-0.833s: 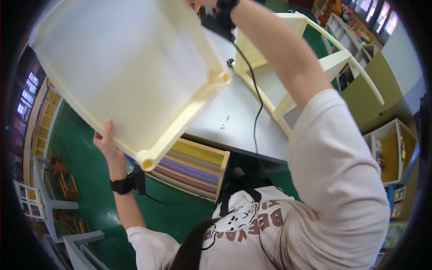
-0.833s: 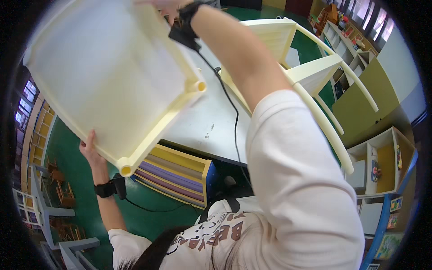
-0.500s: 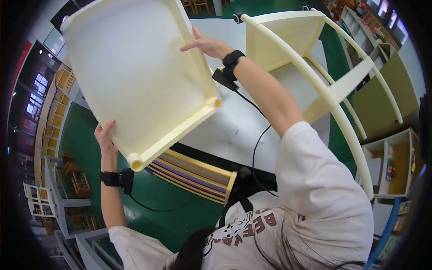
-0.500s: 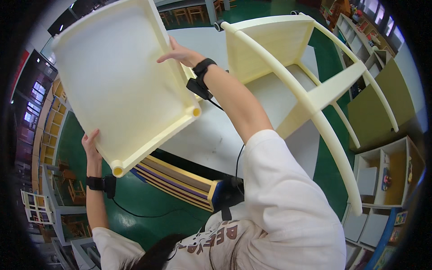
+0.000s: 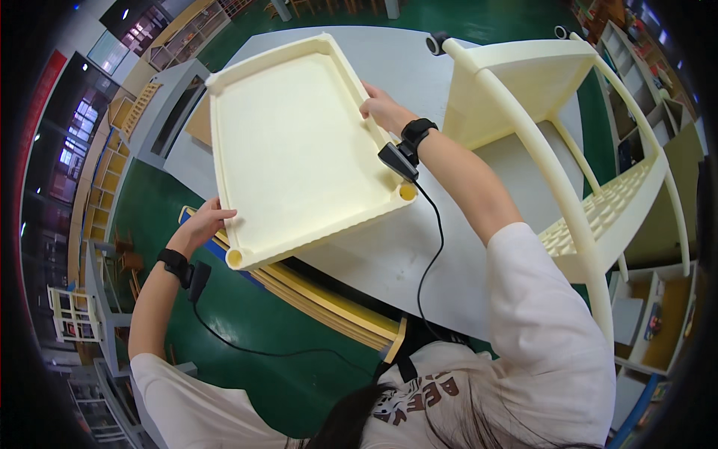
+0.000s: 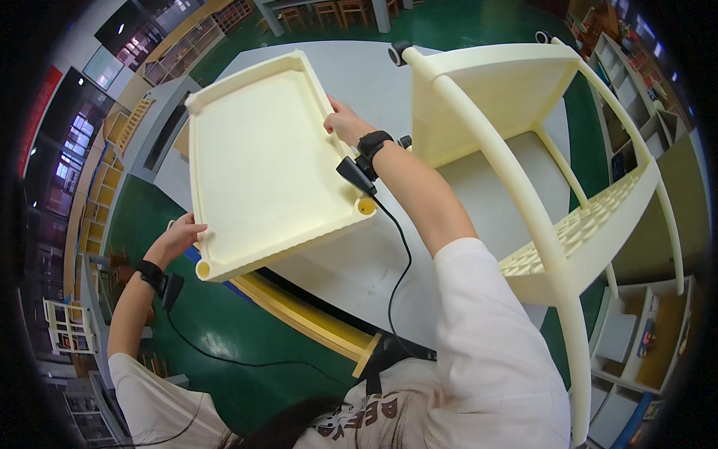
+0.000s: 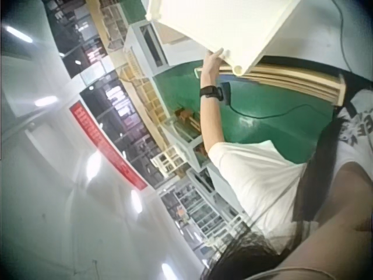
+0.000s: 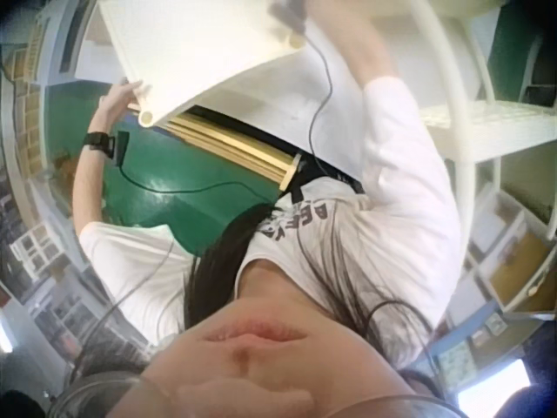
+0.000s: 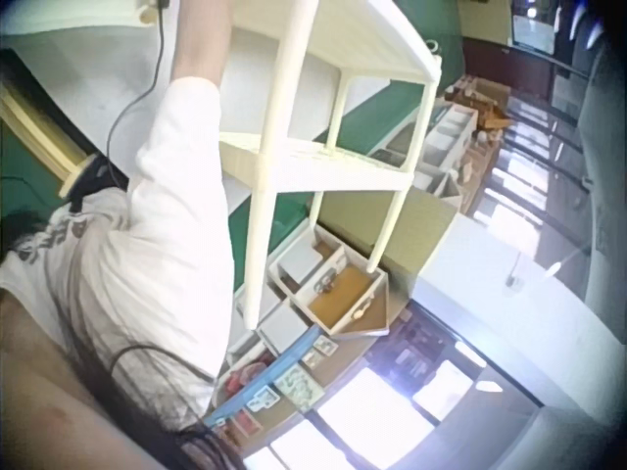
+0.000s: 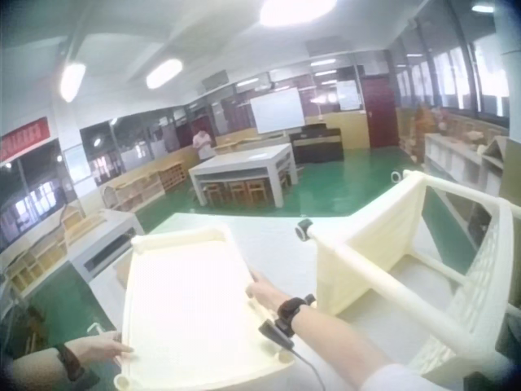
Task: Assembling or disassembling a modular plastic shelving unit by connecting and disconnecting plastic poles and shelves.
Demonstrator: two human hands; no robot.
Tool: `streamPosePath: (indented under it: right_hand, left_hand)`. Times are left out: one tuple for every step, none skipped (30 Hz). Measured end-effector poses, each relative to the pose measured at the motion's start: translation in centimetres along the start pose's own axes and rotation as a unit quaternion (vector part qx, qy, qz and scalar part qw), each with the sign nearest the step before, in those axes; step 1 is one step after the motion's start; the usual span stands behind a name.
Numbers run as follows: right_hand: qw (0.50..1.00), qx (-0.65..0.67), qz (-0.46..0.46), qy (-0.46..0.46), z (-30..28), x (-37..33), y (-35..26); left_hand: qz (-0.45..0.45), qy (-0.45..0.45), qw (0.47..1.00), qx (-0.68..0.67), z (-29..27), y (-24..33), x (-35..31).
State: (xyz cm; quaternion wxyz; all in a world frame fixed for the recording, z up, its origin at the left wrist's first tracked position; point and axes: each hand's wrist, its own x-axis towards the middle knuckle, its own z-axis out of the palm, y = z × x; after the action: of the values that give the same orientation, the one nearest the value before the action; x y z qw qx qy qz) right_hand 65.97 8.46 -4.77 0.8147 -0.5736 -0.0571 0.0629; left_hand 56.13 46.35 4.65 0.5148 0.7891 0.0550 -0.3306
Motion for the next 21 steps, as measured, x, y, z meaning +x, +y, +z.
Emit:
streamPosePath:
  right_hand:
    - [1.000,-0.001,0.001,-0.005,-0.3,0.3,0.4]
    - [1.000,-0.007,0.009,0.016,-0.5,0.6,0.7]
    - [0.999,-0.012,0.019,0.041,-0.7,0.9,1.3]
    - [0.999,-0.013,0.020,0.039,-1.0,1.3,1.7]
    - [0.998,-0.027,0.019,0.057,-1.2,2.0,2.0]
    - [0.996,-0.041,0.019,0.072,-1.3,2.4,2.2]
    - [0.997,-0.043,0.020,0.068,-1.5,2.8,2.5]
    - [0.994,-0.060,0.017,0.085,-1.7,3.1,2.7]
    - [0.992,-0.077,0.013,0.101,-1.8,3.4,2.9]
    - [0.992,-0.078,0.014,0.096,-2.1,3.6,3.1]
    - [0.988,-0.102,0.012,0.118,-2.5,3.7,3.3]
    - [0.983,-0.123,0.009,0.137,-2.5,3.9,3.3]
    - [0.983,-0.123,0.009,0.133,-2.6,4.1,3.4]
    - [0.981,-0.130,0.015,0.141,-2.6,4.2,3.5]
    - [0.979,-0.138,0.024,0.151,-2.6,4.2,3.4]
    - [0.976,-0.145,0.033,0.161,-2.5,4.2,3.5]
    - [0.977,-0.128,0.039,0.166,-2.3,4.1,3.7]
    - [0.977,-0.127,0.039,0.165,-2.5,4.4,4.0]
    - [0.977,-0.133,0.036,0.162,-2.6,4.7,4.4]
    - [0.977,-0.137,0.034,0.158,-2.6,5.0,4.8]
    - [0.977,-0.136,0.034,0.159,-3.1,5.4,5.4]
  left_hand:
    - [0.013,-0.019,0.999,-0.029,0.1,-0.4,0.3]
    - [0.013,-0.015,0.999,-0.033,0.2,-0.9,0.5]
    - [0.040,-0.027,0.996,-0.076,0.3,-1.5,0.8]
    - [0.068,-0.038,0.990,-0.119,0.2,-2.0,1.0]
    - [0.081,-0.044,0.989,-0.115,-0.1,-2.5,1.3]
    - [0.081,-0.041,0.989,-0.118,0.0,-3.0,1.3]
    - [0.111,-0.067,0.990,-0.050,0.0,-3.5,1.3]
    - [0.140,-0.094,0.986,0.019,0.0,-4.0,1.3]
    - [0.084,-0.087,0.993,-0.006,1.0,-3.7,1.0]
    - [0.084,-0.084,0.993,-0.009,1.3,-4.2,1.3]
    - [0.090,-0.069,0.994,0.000,1.5,-5.1,2.1]
    - [0.095,-0.052,0.994,0.011,1.5,-5.7,2.4]
    - [0.116,-0.071,0.991,-0.002,1.4,-6.2,2.7]
    - [0.116,-0.066,0.991,-0.003,1.3,-6.7,2.9]
    - [0.112,-0.046,0.993,0.004,1.4,-7.0,3.1]
    - [0.109,-0.025,0.994,0.012,1.5,-7.4,3.2]
    - [0.109,-0.023,0.994,0.018,1.6,-7.9,3.2]
    - [0.109,-0.022,0.994,0.018,1.9,-8.1,3.4]
    - [0.116,-0.007,0.993,0.028,2.1,-8.4,3.5]
    - [0.122,0.008,0.992,0.038,2.3,-8.6,3.4]
    - [0.149,0.020,0.987,0.057,2.6,-8.8,3.5]
